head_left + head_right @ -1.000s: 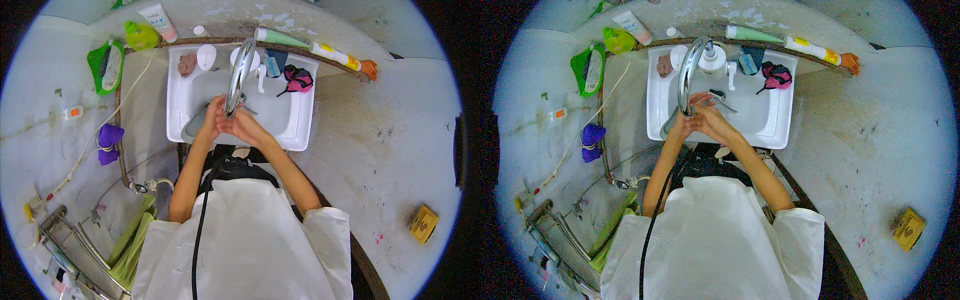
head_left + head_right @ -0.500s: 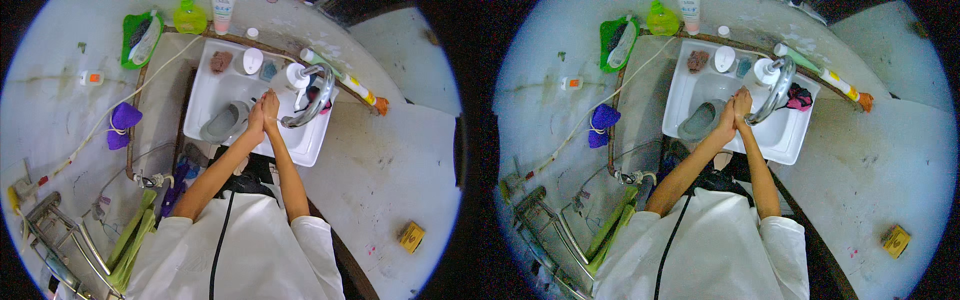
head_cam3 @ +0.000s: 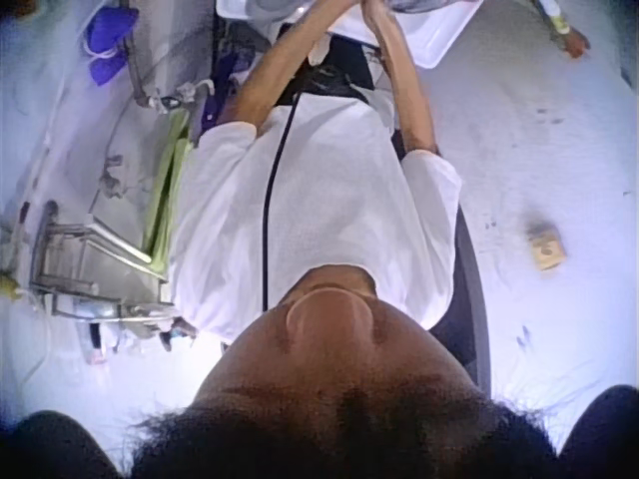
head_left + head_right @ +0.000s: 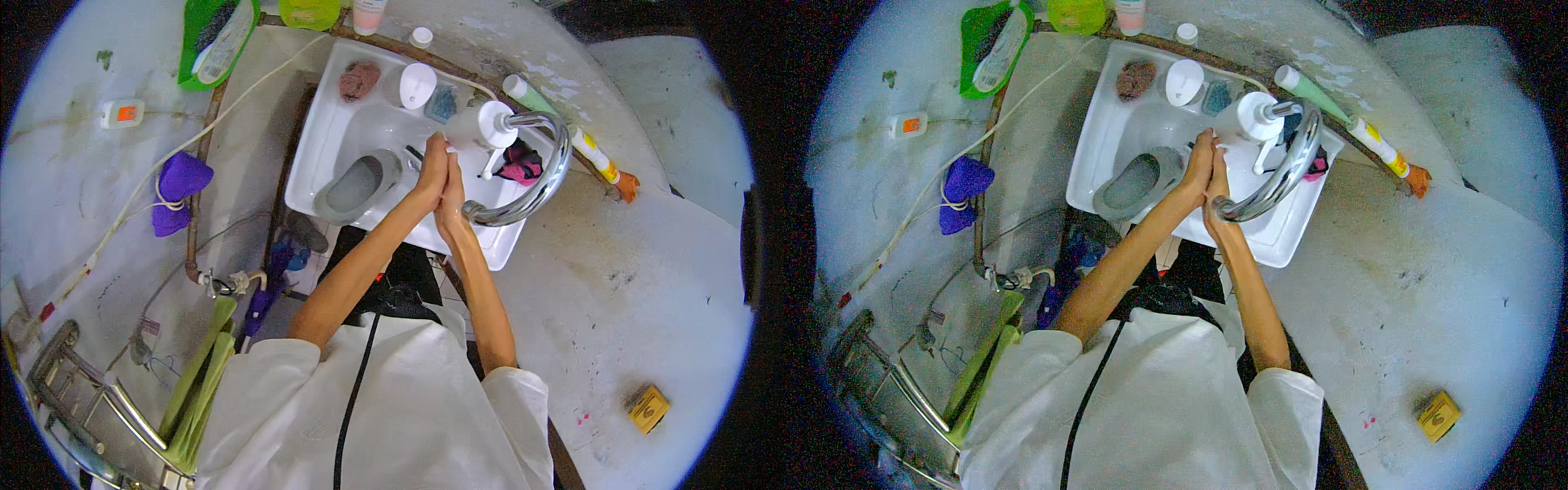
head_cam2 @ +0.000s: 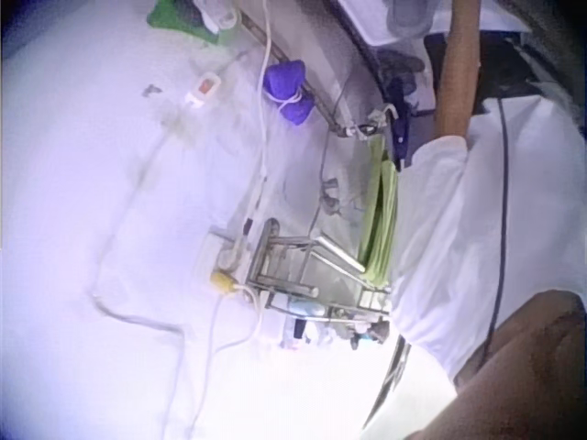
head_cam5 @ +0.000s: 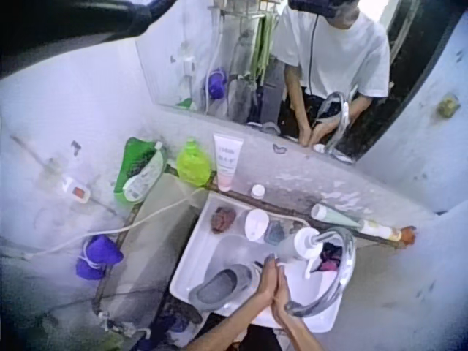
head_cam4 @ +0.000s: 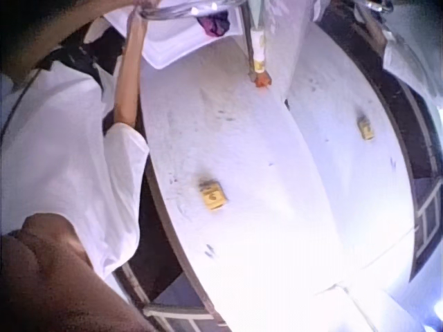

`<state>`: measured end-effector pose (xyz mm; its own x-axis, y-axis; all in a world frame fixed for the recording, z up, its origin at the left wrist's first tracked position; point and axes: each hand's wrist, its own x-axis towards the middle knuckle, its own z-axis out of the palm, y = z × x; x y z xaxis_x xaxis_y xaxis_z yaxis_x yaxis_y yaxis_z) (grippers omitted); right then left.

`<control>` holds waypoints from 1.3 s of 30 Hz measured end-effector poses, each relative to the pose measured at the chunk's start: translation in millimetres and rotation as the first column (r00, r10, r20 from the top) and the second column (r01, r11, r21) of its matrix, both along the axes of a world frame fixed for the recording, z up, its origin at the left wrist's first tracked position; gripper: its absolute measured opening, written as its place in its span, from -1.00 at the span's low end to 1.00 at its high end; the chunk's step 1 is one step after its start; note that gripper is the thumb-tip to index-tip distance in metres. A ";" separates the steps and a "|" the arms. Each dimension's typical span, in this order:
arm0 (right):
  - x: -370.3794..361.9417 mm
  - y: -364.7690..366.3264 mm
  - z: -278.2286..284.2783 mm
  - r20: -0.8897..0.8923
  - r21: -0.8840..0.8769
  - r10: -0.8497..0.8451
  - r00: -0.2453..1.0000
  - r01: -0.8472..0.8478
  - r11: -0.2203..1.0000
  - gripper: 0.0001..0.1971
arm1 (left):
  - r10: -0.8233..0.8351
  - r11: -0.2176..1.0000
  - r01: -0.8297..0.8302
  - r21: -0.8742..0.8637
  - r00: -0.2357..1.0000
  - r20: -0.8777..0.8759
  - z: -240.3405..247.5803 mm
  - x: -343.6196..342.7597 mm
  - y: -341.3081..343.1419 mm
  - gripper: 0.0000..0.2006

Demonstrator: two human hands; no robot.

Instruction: The person washes a grey slipper in a bathroom sink. They rinse the slipper under running water, then use a brush to scrub the interior and exterior surfaces thoroughly. The slipper is rinsed again and placed in the sink.

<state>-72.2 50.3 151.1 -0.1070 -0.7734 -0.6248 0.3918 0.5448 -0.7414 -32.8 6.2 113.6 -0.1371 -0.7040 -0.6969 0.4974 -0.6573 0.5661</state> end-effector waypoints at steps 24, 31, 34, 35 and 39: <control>-63.0 -28.6 -78.4 0.670 0.121 0.102 0.736 -0.243 0.962 -0.56 | 0.658 0.744 -0.635 0.206 0.751 -0.060 -43.5 -44.8 -0.3 -0.73; -63.8 -10.9 -26.0 0.467 -0.027 0.440 0.767 -0.485 0.874 -0.71 | 0.460 0.801 -0.566 -0.195 0.791 -0.404 -147.5 63.4 15.5 -0.72; -89.7 -1.1 -52.9 0.122 -0.236 0.621 0.774 -0.586 0.776 -0.66 | 0.563 0.778 -0.628 0.016 0.685 -0.462 -55.0 55.7 8.1 -0.62; -94.5 2.2 -55.5 0.008 -0.257 0.550 0.835 -0.530 0.808 -0.68 | 0.655 0.742 -0.660 0.121 0.673 -0.344 -28.6 51.2 4.2 -0.56; -138.9 -7.9 -45.0 -0.365 -0.182 0.642 0.675 -0.728 0.661 -0.69 | 0.555 0.821 -0.569 0.046 0.775 -0.302 -15.0 69.3 17.1 -0.56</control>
<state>-211.1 42.4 106.1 0.4129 -0.8228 -0.3906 -0.2242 0.3238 -0.9192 36.4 23.3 98.6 0.1040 -0.7487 -0.6546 0.9146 -0.1866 0.3588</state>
